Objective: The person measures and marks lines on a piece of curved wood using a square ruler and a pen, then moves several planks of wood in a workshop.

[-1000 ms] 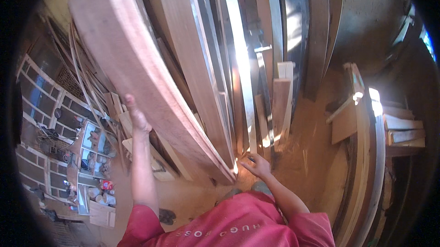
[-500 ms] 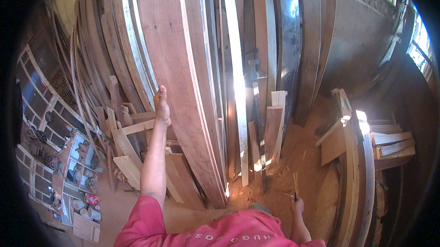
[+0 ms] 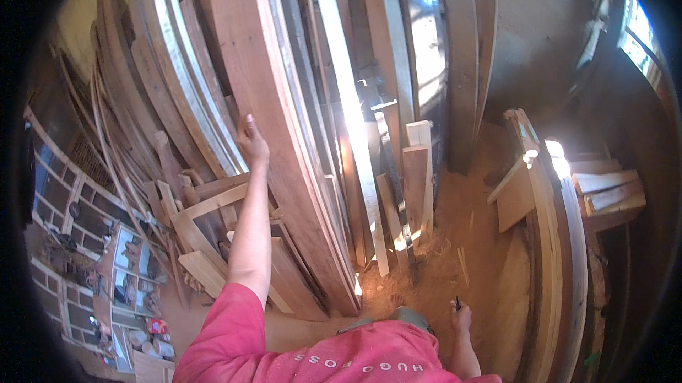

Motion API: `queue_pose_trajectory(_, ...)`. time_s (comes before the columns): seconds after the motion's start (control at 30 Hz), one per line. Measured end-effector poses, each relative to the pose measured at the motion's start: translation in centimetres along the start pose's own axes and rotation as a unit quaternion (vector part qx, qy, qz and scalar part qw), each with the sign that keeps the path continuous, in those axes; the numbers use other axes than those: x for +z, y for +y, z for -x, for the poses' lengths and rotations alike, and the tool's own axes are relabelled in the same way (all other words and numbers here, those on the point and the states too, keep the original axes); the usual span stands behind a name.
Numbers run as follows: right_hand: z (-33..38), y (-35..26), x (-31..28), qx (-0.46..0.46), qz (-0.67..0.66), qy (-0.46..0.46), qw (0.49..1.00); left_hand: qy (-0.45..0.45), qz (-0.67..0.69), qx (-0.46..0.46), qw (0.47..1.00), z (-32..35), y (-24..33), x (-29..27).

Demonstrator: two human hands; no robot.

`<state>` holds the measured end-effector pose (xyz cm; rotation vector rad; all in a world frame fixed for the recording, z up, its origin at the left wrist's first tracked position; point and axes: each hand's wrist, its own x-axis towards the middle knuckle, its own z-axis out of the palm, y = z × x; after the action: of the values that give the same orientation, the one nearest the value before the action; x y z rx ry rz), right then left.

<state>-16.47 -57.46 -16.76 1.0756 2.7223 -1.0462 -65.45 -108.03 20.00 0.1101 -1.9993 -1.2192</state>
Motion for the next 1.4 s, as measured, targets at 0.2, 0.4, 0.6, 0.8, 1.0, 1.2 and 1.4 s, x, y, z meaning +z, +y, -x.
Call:
queue_pose_trajectory(0.2, 1.4, 4.0, -0.3, -0.034, -0.014, 0.048, 0.998, 0.088, -0.059, -0.026, 0.994, -1.7, -3.5, 1.4)
queue_pose_trajectory(0.4, 12.0, 2.7, -9.0, 0.155, -0.028, 0.024, 0.987, 0.253, -0.155, 0.064, 0.953, 4.9, 1.5, 1.6)
queue_pose_trajectory(0.6, 27.1, 15.1, -6.0, 0.394, -0.090, 0.087, 0.911, -0.297, 0.031, 0.072, 0.952, 37.0, -5.5, 8.7)
queue_pose_trajectory(0.8, 38.8, 21.0, -2.5, 0.583, -0.136, 0.038, 0.800, -0.971, -0.057, 0.085, 0.214, 66.9, 6.8, 5.7)
queue_pose_trajectory(1.0, 38.3, 26.6, -2.3, 0.602, -0.226, 0.101, 0.760, -0.930, -0.055, 0.254, 0.261, 74.4, 22.0, 16.6)
queue_pose_trajectory(1.2, 33.3, 35.6, -7.5, 0.457, -0.320, 0.383, 0.736, -0.757, 0.228, 0.382, 0.478, 81.0, 39.2, 30.1)
queue_pose_trajectory(1.4, 35.5, 40.5, -8.3, 0.550, -0.286, 0.414, 0.667, -0.782, 0.209, 0.310, 0.499, 90.9, 53.7, 29.7)
